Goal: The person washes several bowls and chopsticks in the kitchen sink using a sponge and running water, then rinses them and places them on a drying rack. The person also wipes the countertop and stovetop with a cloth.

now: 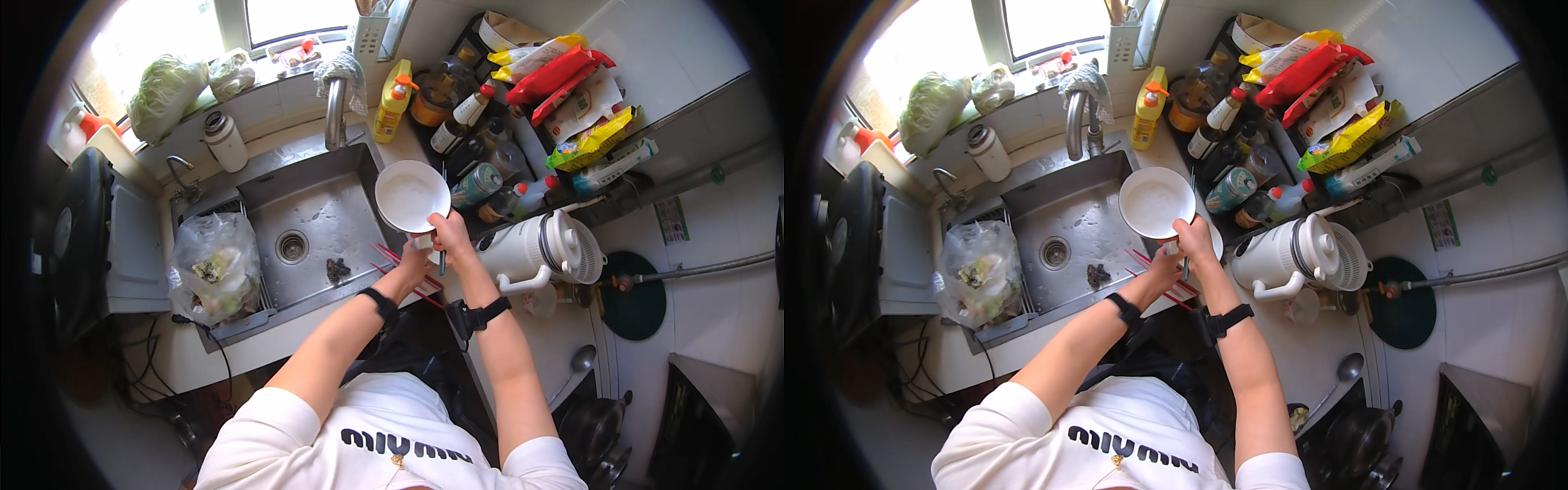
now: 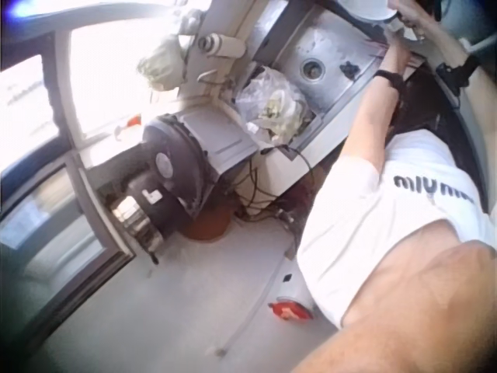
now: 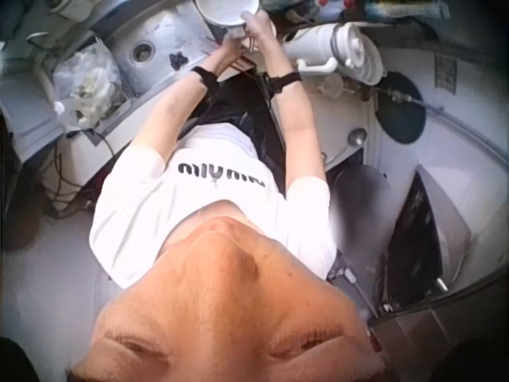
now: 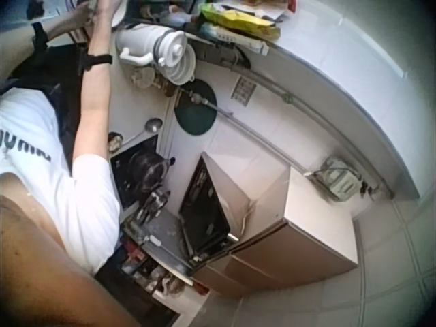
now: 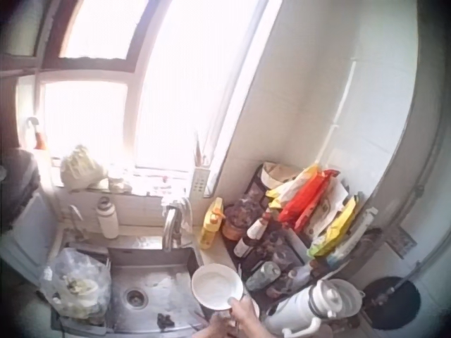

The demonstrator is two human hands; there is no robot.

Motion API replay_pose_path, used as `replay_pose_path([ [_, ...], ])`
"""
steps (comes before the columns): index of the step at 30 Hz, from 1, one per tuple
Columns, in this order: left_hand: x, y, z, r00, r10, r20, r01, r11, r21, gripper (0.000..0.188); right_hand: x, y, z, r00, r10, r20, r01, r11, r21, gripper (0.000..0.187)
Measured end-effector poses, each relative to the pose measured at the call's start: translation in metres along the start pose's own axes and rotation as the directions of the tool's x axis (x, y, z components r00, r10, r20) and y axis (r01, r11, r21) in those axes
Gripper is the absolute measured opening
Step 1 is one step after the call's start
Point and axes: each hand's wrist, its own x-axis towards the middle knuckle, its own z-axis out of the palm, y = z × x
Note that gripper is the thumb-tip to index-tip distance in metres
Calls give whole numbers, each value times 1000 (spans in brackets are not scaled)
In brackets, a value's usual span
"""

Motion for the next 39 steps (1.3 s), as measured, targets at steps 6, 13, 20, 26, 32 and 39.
replay_pose_path([
  [6,-80,85,-64,937,343,-65,-345,882,-322,52,1,12,24,995,-23,93,30,997,-72,24],
  [13,-137,138,-107,916,384,-117,-393,917,-65,55,1,11,72,913,-364,186,370,543,-754,50],
  [20,-148,137,-173,835,436,-334,-445,894,56,57,-32,-5,130,485,-391,783,714,-340,-612,16],
  [26,-148,127,-182,850,412,-328,-410,909,79,57,1,41,202,553,-257,793,755,-248,-607,12],
  [32,-151,119,-187,898,376,-230,-375,926,51,53,9,67,213,633,-410,657,763,186,-619,22],
  [39,-148,117,-200,917,353,-186,-341,936,91,54,-2,69,209,642,-256,722,741,-31,-670,24],
])
